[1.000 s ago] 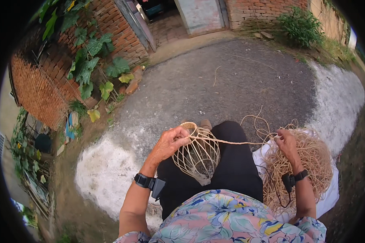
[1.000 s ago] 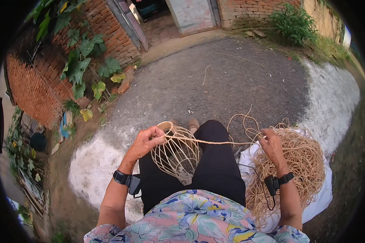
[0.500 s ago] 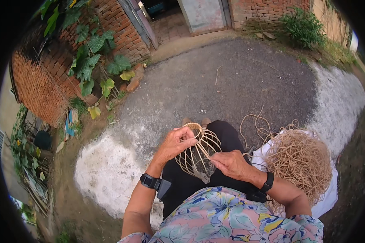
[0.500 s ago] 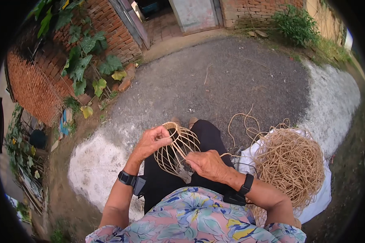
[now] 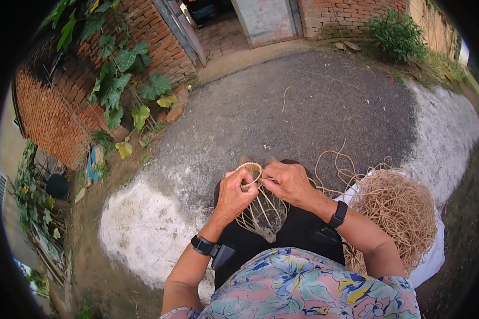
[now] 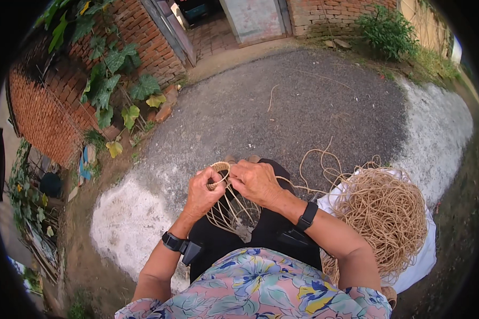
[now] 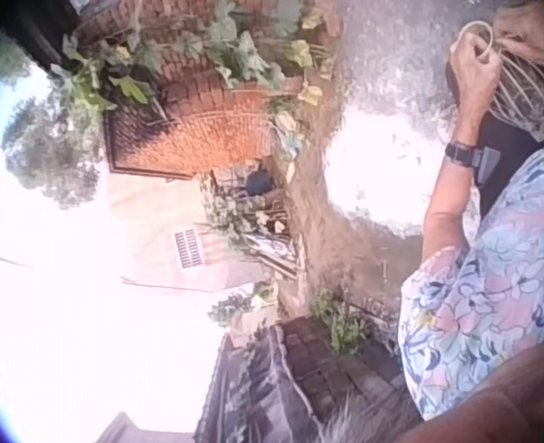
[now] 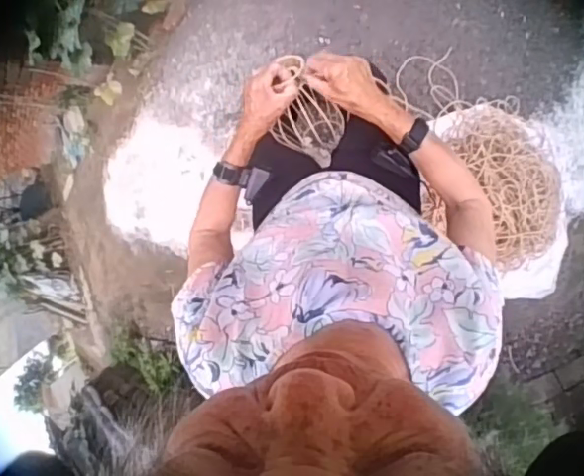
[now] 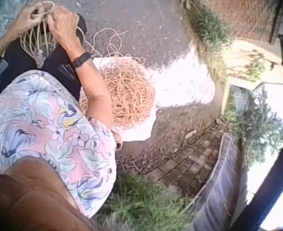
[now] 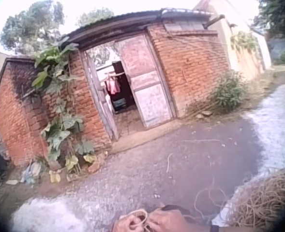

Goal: Weave a small basket structure using thin wooden or wicker strips.

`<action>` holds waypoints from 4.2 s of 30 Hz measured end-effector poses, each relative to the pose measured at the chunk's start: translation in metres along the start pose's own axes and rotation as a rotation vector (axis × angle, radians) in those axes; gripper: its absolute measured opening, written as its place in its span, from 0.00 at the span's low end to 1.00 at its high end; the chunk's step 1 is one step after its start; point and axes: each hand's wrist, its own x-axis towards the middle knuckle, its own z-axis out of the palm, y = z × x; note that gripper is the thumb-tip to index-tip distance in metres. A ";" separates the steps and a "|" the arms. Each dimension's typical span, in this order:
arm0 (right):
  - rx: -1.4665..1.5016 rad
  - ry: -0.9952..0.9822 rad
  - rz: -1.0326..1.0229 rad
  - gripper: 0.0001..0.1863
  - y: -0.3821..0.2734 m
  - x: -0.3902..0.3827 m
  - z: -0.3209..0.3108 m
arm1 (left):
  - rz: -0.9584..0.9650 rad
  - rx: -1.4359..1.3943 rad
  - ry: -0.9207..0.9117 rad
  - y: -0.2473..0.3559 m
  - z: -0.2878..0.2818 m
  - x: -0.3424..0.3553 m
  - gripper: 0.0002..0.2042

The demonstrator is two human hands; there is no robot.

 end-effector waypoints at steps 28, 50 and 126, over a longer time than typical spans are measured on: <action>-0.283 0.094 -0.009 0.12 -0.022 -0.033 0.022 | -0.291 -0.222 -0.643 -0.002 -0.023 0.035 0.12; -0.276 0.012 -0.069 0.08 -0.031 -0.024 0.013 | -0.135 -0.146 -0.544 -0.001 -0.016 0.033 0.13; -0.388 0.309 -0.503 0.10 -0.012 0.052 -0.030 | -0.081 -0.296 -0.104 0.007 -0.007 0.002 0.10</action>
